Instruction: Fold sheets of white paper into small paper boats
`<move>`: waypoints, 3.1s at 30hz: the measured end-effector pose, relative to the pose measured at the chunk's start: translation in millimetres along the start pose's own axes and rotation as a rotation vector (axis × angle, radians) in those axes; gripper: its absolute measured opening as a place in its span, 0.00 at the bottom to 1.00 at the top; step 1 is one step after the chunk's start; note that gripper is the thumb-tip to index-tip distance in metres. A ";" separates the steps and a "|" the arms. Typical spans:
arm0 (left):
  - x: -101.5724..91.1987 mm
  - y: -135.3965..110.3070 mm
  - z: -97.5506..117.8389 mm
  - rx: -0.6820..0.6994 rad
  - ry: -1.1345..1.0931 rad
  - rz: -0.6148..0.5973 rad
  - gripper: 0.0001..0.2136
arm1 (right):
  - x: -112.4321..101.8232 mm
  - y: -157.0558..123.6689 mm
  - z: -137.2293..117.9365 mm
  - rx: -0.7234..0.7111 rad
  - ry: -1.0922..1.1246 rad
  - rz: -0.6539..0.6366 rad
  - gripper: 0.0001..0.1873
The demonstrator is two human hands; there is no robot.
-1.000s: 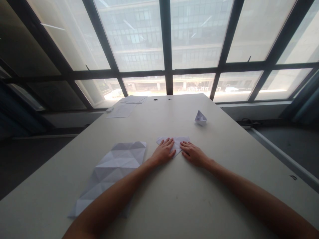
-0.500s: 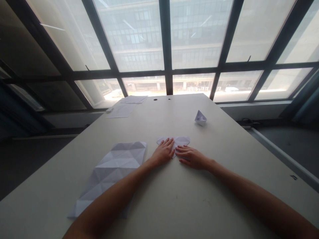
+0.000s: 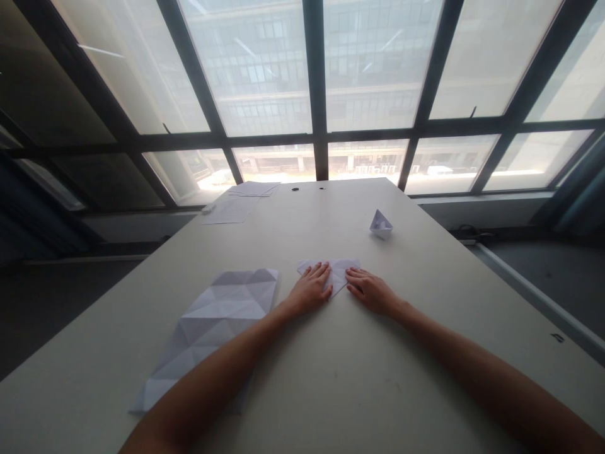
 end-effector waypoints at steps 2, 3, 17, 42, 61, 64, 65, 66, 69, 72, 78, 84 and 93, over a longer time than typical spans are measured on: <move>-0.8 -0.3 0.3 0.004 -0.002 -0.002 0.30 | 0.2 0.1 -0.4 0.002 -0.005 0.005 0.17; -1.3 -0.5 0.4 0.007 -0.003 -0.003 0.30 | 0.4 0.1 -0.6 0.000 -0.008 0.005 0.17; -1.0 -1.7 1.0 0.008 0.011 0.005 0.29 | -0.6 -3.5 -10.8 -0.199 0.108 -0.032 0.20; -2.3 -0.6 1.7 0.011 0.018 -0.015 0.31 | 0.9 -1.8 1.3 0.016 -0.065 -0.011 0.19; -0.8 -1.3 0.5 0.017 0.016 -0.005 0.30 | 3.4 -2.0 1.8 -0.053 0.027 0.011 0.18; -0.5 -1.2 0.3 0.016 0.018 0.001 0.30 | 1.5 -2.3 -4.1 -0.128 0.064 -0.020 0.19; -0.3 -1.1 0.2 0.016 0.018 0.002 0.30 | 0.3 -2.4 -6.9 -0.160 0.075 -0.036 0.20; -0.2 -0.9 0.0 0.016 0.017 0.004 0.30 | -1.0 -2.5 -9.9 -0.195 0.089 -0.055 0.21; 0.3 -0.3 -0.2 0.022 0.014 0.007 0.30 | -4.8 -2.9 -17.0 -0.286 0.145 -0.092 0.24; 0.2 0.0 0.0 0.023 0.014 0.010 0.30 | -6.9 -2.6 -19.5 -0.301 0.186 -0.092 0.24; -0.8 -1.0 1.1 0.020 0.020 0.007 0.29 | -4.0 -1.1 -17.7 -0.248 0.193 -0.069 0.20; 0.0 -0.4 0.1 0.029 0.033 0.003 0.29 | 3.2 -0.3 -6.0 -0.109 0.093 -0.020 0.19; 0.3 -0.6 -1.4 0.037 0.021 -0.001 0.28 | -2.4 0.5 -4.3 0.001 0.052 0.017 0.16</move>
Point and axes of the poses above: each hand's wrist, its own y-axis towards the middle knuckle, its own x-axis out of the palm, z = x × y, the point moved 1 cm from there along y, towards the middle knuckle, and after that the axes turned 6 degrees about z, right-handed, at the moved point
